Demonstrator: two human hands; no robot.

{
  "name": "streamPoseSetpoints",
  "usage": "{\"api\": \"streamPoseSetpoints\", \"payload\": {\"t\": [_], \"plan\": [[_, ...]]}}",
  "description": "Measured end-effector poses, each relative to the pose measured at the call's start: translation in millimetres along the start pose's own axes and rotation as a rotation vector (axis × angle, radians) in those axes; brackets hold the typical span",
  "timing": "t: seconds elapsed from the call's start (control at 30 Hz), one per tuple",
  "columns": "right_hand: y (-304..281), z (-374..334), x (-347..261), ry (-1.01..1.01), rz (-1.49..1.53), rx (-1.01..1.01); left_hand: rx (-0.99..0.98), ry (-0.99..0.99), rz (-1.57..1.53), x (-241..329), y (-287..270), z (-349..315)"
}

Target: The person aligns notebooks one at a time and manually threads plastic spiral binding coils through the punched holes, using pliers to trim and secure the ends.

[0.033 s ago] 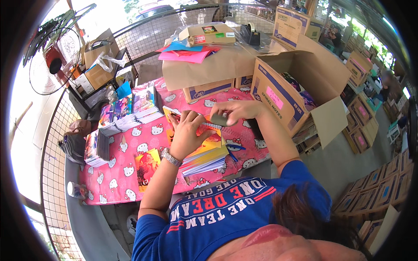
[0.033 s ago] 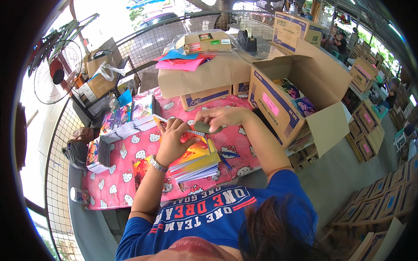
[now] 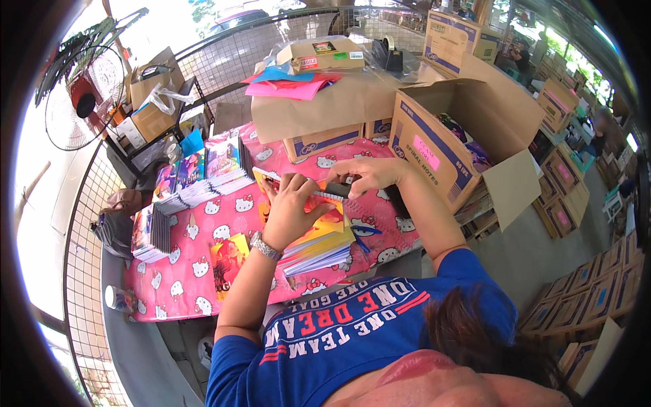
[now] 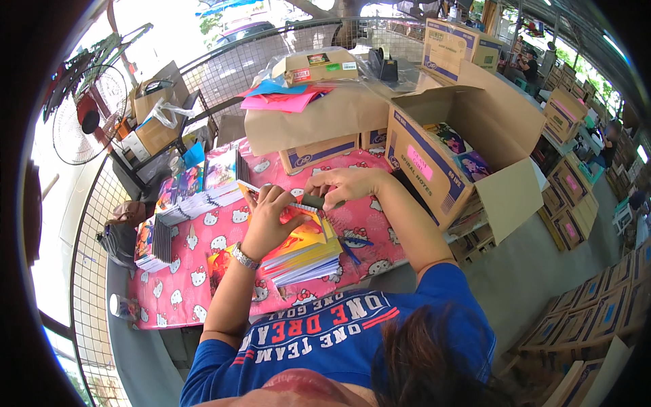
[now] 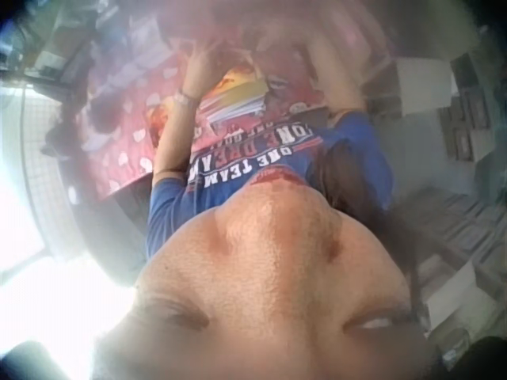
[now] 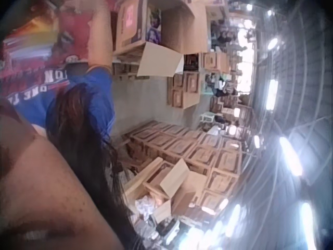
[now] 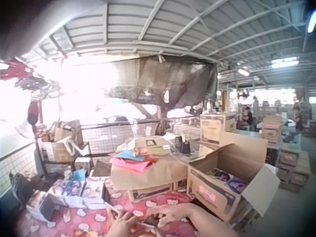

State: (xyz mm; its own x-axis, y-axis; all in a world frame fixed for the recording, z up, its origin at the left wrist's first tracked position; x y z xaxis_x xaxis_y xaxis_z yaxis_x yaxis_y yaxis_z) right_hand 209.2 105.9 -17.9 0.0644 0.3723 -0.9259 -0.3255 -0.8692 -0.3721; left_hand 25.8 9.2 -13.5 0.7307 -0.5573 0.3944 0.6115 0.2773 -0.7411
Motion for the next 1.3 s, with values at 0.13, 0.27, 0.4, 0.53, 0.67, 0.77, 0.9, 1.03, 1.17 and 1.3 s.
{"api": "streamPoseSetpoints", "payload": {"t": [0.13, 0.27, 0.4, 0.53, 0.67, 0.77, 0.9, 1.03, 1.17, 1.3], "plan": [[-2.7, 3.2, -1.1, -0.034, 0.053, -0.032, -0.031, -0.007, -0.052, -1.9, 0.4, 0.2], [7.4, 5.8, -23.3, -0.244, 0.273, -0.069, -0.031, -0.017, -0.039, -2.3, -1.3, -0.3], [-0.8, 10.8, -13.5, -0.057, -0.086, -0.058, -0.027, -0.046, -0.049, -0.4, -1.9, 2.9], [1.7, 12.6, -22.3, -0.139, 0.119, -0.074, -0.008, -0.063, -0.072, -2.7, -0.1, -1.0], [-1.1, 11.5, -15.7, -0.096, 0.159, -0.040, -0.002, -0.055, -0.069, -4.8, 5.0, -3.0], [-2.0, 16.9, -24.3, -0.177, 0.249, -0.089, 0.000, -0.058, -0.088, -7.1, 3.4, -0.7], [-13.9, 35.9, -4.3, -0.062, -0.016, -0.003, -0.057, -0.155, -0.008, -32.6, -18.5, 4.3], [-11.9, 43.2, -6.3, -0.057, 0.154, -0.026, -0.102, -0.213, 0.066, -34.7, -19.4, 4.1], [-14.0, 43.2, -21.3, -0.219, 0.302, -0.041, 0.017, -0.162, -0.035, -36.3, -14.3, 5.7], [-14.2, 50.6, -6.7, -0.117, 0.400, -0.072, 0.077, -0.151, 0.026, -33.8, -10.3, 9.4]]}}
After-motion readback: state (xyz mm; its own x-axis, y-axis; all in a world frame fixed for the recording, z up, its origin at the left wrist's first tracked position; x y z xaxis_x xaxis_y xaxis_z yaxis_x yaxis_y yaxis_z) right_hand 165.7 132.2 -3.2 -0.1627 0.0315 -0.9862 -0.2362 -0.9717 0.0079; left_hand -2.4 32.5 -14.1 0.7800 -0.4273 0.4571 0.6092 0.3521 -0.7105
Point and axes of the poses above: each hand's wrist, its own z-axis towards the middle knuckle, its own y-axis out of the palm, x = y × z, the point moved 4 cm from there along z, towards the middle knuckle, and after that the axes turned 9 degrees about -z, right-handed, at the moved point
